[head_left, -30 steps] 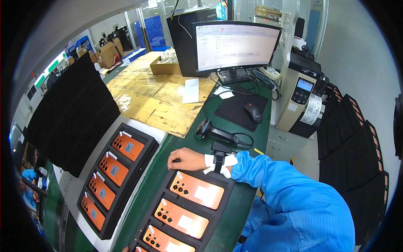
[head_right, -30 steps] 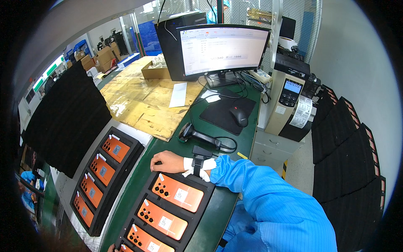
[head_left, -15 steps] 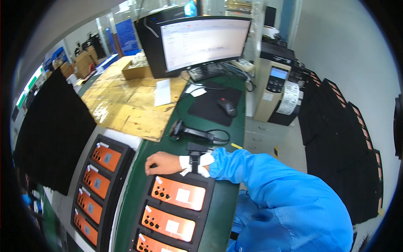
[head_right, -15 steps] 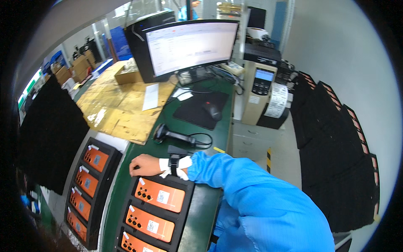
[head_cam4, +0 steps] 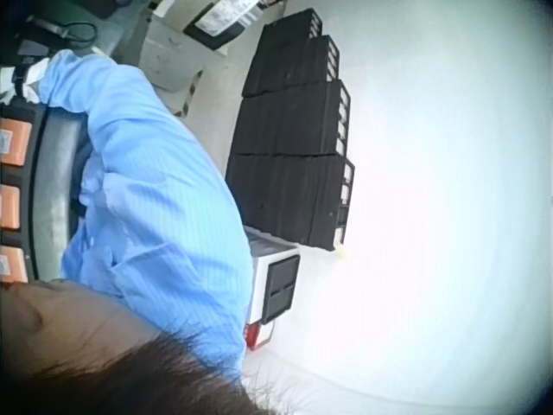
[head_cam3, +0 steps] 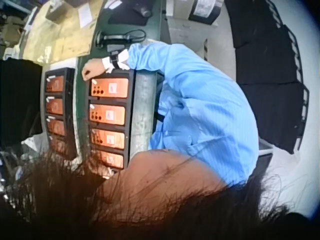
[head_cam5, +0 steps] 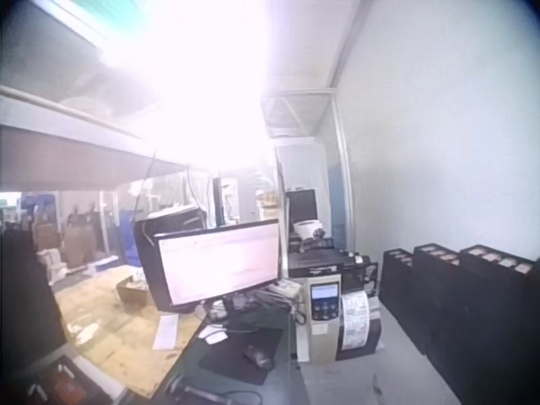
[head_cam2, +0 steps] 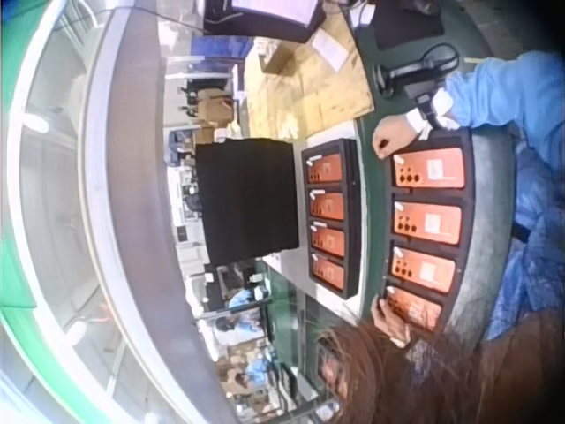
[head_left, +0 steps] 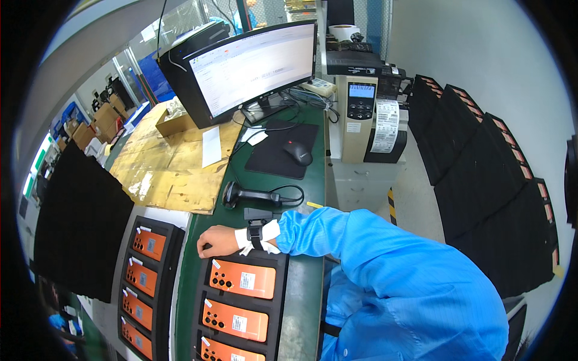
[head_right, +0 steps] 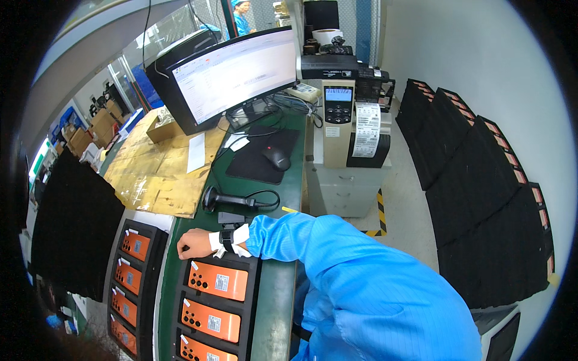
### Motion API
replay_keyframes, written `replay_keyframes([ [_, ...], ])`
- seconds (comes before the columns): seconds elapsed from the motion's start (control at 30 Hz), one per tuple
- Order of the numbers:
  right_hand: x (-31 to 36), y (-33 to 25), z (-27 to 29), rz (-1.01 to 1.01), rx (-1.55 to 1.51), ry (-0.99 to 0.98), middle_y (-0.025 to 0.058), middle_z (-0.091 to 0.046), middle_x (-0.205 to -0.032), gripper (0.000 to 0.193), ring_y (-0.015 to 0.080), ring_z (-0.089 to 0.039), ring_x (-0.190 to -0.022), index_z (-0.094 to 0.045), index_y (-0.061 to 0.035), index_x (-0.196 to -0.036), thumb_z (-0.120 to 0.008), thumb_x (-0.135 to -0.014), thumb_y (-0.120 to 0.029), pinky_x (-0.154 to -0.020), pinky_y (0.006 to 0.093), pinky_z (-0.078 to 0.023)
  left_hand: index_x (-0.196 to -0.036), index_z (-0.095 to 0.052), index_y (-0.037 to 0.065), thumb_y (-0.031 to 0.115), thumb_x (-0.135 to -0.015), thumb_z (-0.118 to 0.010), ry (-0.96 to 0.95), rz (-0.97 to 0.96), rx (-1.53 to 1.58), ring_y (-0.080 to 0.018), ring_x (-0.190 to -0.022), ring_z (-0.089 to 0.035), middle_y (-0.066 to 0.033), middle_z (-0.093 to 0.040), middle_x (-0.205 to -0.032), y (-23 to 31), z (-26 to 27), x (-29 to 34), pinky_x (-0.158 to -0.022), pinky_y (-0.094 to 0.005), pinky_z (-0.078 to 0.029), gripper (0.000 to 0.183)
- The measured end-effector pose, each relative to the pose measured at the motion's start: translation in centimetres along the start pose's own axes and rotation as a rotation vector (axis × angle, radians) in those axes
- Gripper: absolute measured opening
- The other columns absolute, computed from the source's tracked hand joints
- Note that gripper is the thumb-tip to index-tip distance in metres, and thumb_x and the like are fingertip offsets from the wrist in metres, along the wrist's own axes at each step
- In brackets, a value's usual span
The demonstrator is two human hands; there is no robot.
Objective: The worker scans smartphones using a handheld barcode scanner and applies identification or security labels to the back of the devices.
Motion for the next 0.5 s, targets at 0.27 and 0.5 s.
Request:
replay_keyframes([
  [0.27,15.8,-7.9,11.8,0.179,0.066,0.312,0.0144,-0.07,-0.117,0.026,0.0278,-0.07,-0.11,-0.072,-0.003,-0.116,-0.07,-0.101,-0.024,-0.097,0.0398,-0.056,-0.129,-0.069,-0.006,0.027,-0.11,-0.063,-0.006,-0.089,0.008,-0.0328,-0.105,-0.069,-0.0229,-0.074,-0.12,-0.2,-0.4,-0.6,-0.095,-0.0412,-0.054,0.039],
  [0.5,42.4,3.2,32.2,-0.503,0.567,1.303,0.0138,-0.058,-0.132,0.048,0.0255,-0.06,-0.116,-0.058,-0.0041,-0.14,-0.073,-0.095,-0.011,-0.09,0.0355,-0.056,-0.129,-0.07,-0.005,0.029,-0.11,-0.064,-0.069,-0.172,-0.286,-0.0349,-0.105,-0.069,-0.0236,-0.074,-0.12,3.6,-0.4,0.6,-0.096,-0.042,-0.053,0.04],
])
Point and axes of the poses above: each hand's wrist, its own x-axis away from the middle knuckle, its own z-axis out of the back of the hand, y = z × x, the point moved 7 cm from there along -x, towards the middle knuckle
